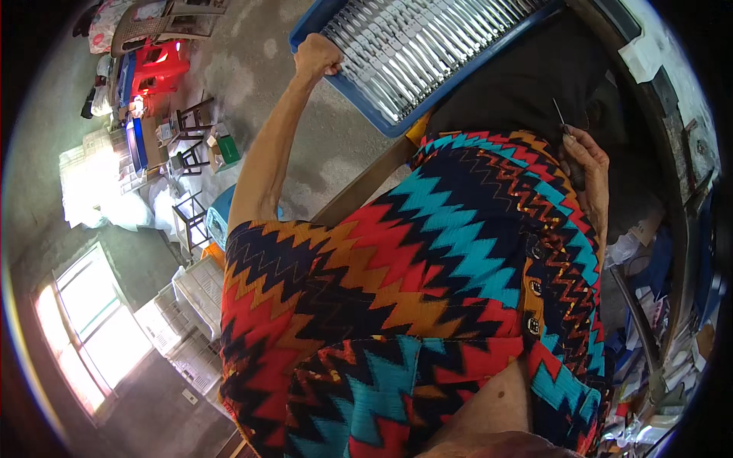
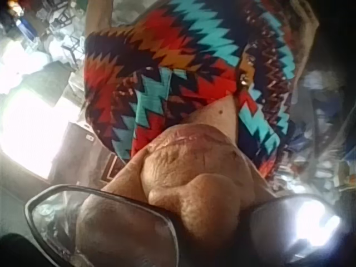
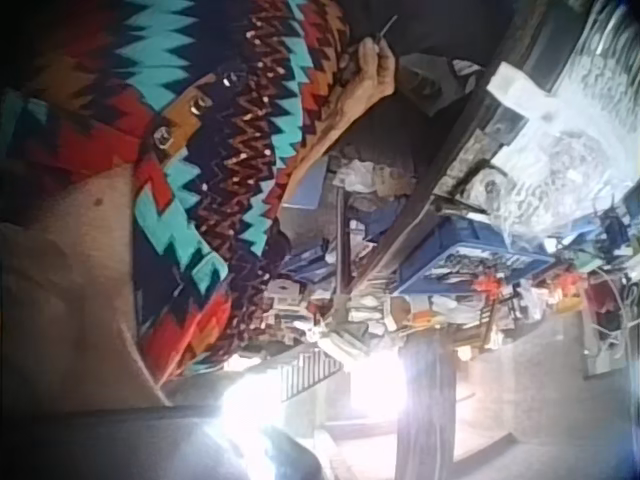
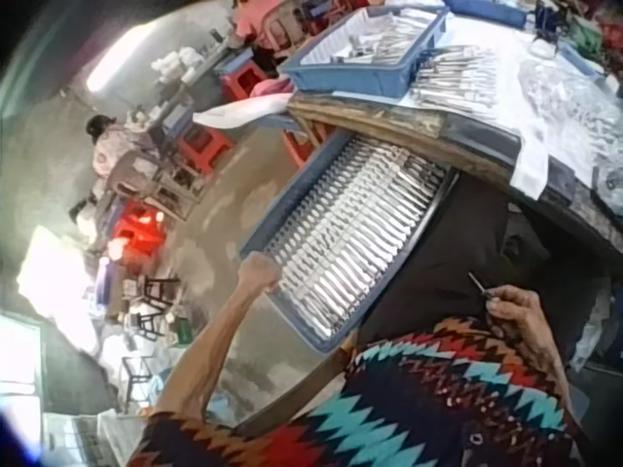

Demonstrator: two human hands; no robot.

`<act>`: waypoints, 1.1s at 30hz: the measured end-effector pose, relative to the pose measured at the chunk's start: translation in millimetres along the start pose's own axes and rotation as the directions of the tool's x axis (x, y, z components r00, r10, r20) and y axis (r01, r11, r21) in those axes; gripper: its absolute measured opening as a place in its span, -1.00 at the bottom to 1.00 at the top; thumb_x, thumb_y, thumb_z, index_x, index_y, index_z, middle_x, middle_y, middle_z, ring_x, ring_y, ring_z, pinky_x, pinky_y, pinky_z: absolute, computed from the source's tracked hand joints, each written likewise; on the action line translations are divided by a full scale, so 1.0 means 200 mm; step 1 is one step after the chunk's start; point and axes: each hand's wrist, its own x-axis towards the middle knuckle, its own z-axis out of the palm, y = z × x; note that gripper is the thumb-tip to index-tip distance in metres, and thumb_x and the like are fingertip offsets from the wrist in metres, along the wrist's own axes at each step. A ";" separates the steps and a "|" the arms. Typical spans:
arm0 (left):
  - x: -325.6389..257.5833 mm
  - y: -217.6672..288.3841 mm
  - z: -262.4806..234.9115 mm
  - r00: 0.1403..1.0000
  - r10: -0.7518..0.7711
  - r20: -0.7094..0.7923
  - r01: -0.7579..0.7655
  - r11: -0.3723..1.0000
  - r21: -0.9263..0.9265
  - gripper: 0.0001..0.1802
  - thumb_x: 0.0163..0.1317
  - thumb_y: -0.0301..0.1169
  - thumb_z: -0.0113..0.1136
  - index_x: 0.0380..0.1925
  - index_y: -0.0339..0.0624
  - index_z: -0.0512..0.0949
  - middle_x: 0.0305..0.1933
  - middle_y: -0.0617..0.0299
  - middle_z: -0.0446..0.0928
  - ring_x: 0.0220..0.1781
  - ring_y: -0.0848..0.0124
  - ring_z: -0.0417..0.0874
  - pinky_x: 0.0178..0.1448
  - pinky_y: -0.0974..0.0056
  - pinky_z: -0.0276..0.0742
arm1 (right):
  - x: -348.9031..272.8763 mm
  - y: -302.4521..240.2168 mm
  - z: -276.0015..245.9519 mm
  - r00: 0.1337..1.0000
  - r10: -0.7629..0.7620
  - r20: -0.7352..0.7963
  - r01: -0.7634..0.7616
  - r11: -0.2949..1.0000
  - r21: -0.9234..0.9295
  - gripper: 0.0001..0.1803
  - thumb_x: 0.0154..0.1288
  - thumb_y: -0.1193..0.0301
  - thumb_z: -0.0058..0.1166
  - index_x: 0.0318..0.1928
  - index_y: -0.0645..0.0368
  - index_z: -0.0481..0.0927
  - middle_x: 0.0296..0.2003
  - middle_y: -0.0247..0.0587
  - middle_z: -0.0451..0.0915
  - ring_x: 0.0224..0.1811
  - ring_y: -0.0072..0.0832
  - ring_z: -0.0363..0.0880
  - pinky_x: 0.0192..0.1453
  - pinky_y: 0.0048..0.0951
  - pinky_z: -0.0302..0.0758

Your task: The person fastens plastic components using an electric screwdriver, works on the pieces with a manual screwdriver, and places the assembled parts into a blue tray.

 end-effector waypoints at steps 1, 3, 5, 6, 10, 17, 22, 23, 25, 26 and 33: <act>0.00 0.00 0.00 1.000 0.017 0.003 -0.017 0.998 0.055 -0.91 -0.14 -0.51 0.14 -0.68 -0.32 0.54 -0.72 0.17 0.51 -0.74 0.52 0.50 -0.62 0.47 0.42 | 0.00 0.00 0.00 1.000 0.000 0.000 0.000 1.000 0.001 -0.78 0.12 0.51 0.07 -0.20 0.32 0.52 -0.58 -0.38 0.45 -0.66 -0.73 0.27 -0.59 -0.75 0.18; 0.02 -0.01 0.01 0.999 0.033 0.005 -0.033 0.993 0.110 -0.89 -0.12 -0.50 0.13 -0.69 -0.34 0.53 -0.72 0.16 0.51 -0.74 0.51 0.51 -0.61 0.46 0.43 | 0.00 0.00 0.00 1.000 0.010 -0.010 -0.010 1.000 0.012 -0.79 0.12 0.50 0.07 -0.21 0.31 0.52 -0.58 -0.38 0.45 -0.67 -0.73 0.27 -0.60 -0.76 0.18; 0.05 -0.04 0.02 0.997 0.068 -0.024 -0.064 0.988 0.139 -0.87 -0.11 -0.51 0.08 -0.70 -0.35 0.52 -0.72 0.14 0.52 -0.73 0.49 0.54 -0.58 0.43 0.49 | 0.00 0.00 0.00 1.000 0.005 -0.003 -0.005 1.000 0.019 -0.79 0.12 0.50 0.07 -0.21 0.31 0.52 -0.58 -0.37 0.45 -0.67 -0.73 0.28 -0.60 -0.76 0.18; 0.06 -0.05 0.03 0.997 0.068 -0.026 -0.063 0.988 0.138 -0.87 -0.11 -0.51 0.08 -0.70 -0.35 0.52 -0.72 0.14 0.52 -0.73 0.49 0.54 -0.58 0.43 0.49 | 0.00 0.01 0.00 1.000 0.002 0.004 -0.002 1.000 0.026 -0.79 0.12 0.50 0.07 -0.21 0.31 0.52 -0.58 -0.36 0.46 -0.68 -0.73 0.28 -0.60 -0.76 0.18; 0.07 -0.05 0.05 0.993 0.116 -0.035 -0.106 0.971 0.213 -0.83 -0.08 -0.51 0.00 -0.68 -0.37 0.54 -0.70 0.04 0.53 -0.72 0.37 0.58 -0.50 0.38 0.54 | 0.00 0.01 -0.01 1.000 -0.005 0.008 0.004 1.000 0.027 -0.80 0.13 0.50 0.07 -0.21 0.31 0.51 -0.58 -0.35 0.46 -0.68 -0.73 0.28 -0.60 -0.76 0.18; 0.09 -0.04 0.05 0.967 0.253 -0.012 -0.215 0.844 0.492 -0.74 -0.13 -0.42 -0.02 -0.52 -0.43 0.55 -0.43 -0.21 0.55 -0.24 -0.07 0.59 -0.08 0.09 0.49 | 0.00 0.00 0.01 1.000 -0.011 -0.005 0.011 1.000 0.008 -0.80 0.13 0.51 0.07 -0.21 0.32 0.51 -0.58 -0.34 0.46 -0.68 -0.72 0.29 -0.60 -0.76 0.18; 0.10 -0.08 0.00 0.949 0.296 -0.108 -0.223 0.873 0.434 -0.71 -0.08 -0.41 -0.01 -0.35 -0.33 0.56 -0.24 -0.29 0.50 -0.14 -0.19 0.53 -0.05 0.00 0.46 | 0.00 0.00 0.00 1.000 0.004 -0.018 -0.004 1.000 -0.004 -0.80 0.13 0.51 0.07 -0.21 0.32 0.51 -0.58 -0.34 0.45 -0.67 -0.72 0.28 -0.59 -0.75 0.18; 0.02 0.01 -0.06 0.966 0.217 -0.141 -0.153 0.919 0.364 -0.71 -0.04 -0.40 -0.02 -0.31 -0.28 0.56 -0.22 -0.29 0.49 -0.13 -0.19 0.52 -0.04 -0.02 0.45 | -0.01 -0.01 -0.01 1.000 0.006 -0.028 -0.007 1.000 -0.004 -0.80 0.13 0.51 0.07 -0.21 0.32 0.52 -0.58 -0.34 0.45 -0.66 -0.72 0.27 -0.58 -0.74 0.19; 0.01 -0.06 -0.09 0.948 0.263 -0.177 -0.195 0.923 0.331 -0.73 0.00 -0.40 -0.03 -0.32 -0.25 0.57 -0.23 -0.26 0.51 -0.15 -0.17 0.53 -0.06 -0.01 0.46 | 0.00 -0.02 0.00 1.000 0.009 -0.012 -0.009 1.000 -0.014 -0.80 0.12 0.51 0.07 -0.22 0.32 0.52 -0.58 -0.35 0.44 -0.66 -0.72 0.27 -0.58 -0.73 0.19; 0.01 -0.10 -0.10 0.927 0.318 -0.201 -0.250 0.920 0.303 -0.74 0.03 -0.39 -0.04 -0.33 -0.22 0.57 -0.25 -0.22 0.52 -0.17 -0.15 0.55 -0.07 0.00 0.46 | 0.01 -0.01 0.00 1.000 0.008 -0.009 -0.008 1.000 -0.012 -0.80 0.12 0.52 0.07 -0.22 0.32 0.52 -0.58 -0.35 0.44 -0.66 -0.71 0.27 -0.58 -0.73 0.19; -0.37 0.46 -0.34 0.735 0.589 -0.335 -0.674 0.583 -0.454 -0.83 0.06 -0.45 0.11 -0.33 -0.27 0.52 -0.40 0.22 0.54 -0.37 0.51 0.50 -0.26 0.42 0.41 | 0.00 -0.02 0.01 1.000 0.013 -0.022 -0.014 1.000 -0.012 -0.81 0.12 0.53 0.07 -0.22 0.32 0.52 -0.58 -0.35 0.44 -0.66 -0.70 0.29 -0.58 -0.73 0.20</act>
